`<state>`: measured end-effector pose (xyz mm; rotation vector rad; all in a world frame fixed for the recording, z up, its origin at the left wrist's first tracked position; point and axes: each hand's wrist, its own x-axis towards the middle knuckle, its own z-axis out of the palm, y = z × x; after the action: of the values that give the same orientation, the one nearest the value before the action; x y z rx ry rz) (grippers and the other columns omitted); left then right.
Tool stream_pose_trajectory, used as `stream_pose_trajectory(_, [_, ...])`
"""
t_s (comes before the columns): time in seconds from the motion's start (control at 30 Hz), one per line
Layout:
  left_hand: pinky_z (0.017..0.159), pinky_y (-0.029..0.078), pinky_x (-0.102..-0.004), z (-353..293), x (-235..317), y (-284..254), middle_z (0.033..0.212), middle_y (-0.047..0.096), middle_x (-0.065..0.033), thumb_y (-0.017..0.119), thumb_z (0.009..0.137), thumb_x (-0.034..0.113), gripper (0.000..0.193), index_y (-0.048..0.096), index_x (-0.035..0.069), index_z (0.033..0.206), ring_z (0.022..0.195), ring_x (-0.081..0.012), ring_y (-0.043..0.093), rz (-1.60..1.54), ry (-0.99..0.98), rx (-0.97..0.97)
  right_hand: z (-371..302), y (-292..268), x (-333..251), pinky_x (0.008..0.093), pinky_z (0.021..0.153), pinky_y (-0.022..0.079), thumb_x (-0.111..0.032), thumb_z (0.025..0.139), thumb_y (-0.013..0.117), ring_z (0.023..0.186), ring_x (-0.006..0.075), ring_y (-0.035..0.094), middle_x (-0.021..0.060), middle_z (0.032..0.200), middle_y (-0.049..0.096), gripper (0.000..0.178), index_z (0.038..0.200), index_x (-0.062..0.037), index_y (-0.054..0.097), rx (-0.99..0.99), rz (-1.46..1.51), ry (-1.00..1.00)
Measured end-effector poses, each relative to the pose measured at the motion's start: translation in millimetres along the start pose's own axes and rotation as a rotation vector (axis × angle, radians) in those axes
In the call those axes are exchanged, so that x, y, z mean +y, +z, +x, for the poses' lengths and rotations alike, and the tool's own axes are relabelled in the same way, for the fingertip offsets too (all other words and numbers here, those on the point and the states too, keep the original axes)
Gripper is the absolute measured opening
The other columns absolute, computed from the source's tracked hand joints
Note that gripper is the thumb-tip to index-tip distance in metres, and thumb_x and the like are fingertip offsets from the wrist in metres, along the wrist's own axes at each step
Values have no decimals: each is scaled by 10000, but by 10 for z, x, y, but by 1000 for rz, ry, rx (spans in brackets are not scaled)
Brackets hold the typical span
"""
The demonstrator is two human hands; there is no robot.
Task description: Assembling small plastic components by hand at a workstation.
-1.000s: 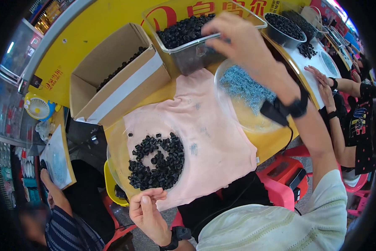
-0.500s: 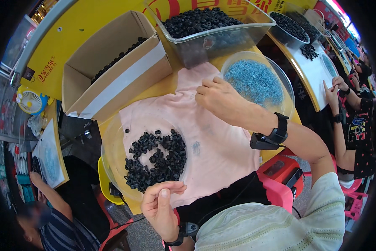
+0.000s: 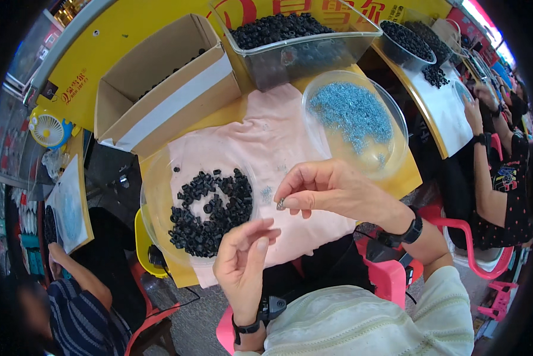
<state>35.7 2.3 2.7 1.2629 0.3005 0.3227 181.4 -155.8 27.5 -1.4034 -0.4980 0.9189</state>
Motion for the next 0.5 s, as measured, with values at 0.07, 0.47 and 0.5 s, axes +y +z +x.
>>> stream_pose_trajectory(0.07, [889, 522, -299, 16, -87, 50, 1126, 641, -137, 585, 924, -79, 267, 603, -51, 1189, 982, -210, 676, 69, 73, -19, -61, 30, 137, 242, 729, 508, -162, 951, 655, 794, 85, 588, 22, 941, 660, 231, 1105, 9, 651, -30, 101, -11])
stream_pose_trajectory(0.47, [793, 494, -249, -53, -255, 209, 1021, 672, -92, 709, 838, -64, 210, 696, -3, 1039, 912, -146, 634, 545, 319, 34, -304, 93, 508, 235, 728, 496, -137, 927, 683, 815, 82, 593, 25, 937, 654, 201, 1074, -5, 649, 10, 318, -99])
stream_pose_trajectory(0.5, [830, 497, -252, -60, -245, 223, 1040, 655, -92, 696, 850, -67, 181, 679, -19, 1024, 946, -147, 624, 552, 269, 24, -319, 84, 536, 234, 732, 495, -136, 925, 686, 812, 79, 592, 22, 933, 654, 203, 1076, -5, 649, 24, 312, -108])
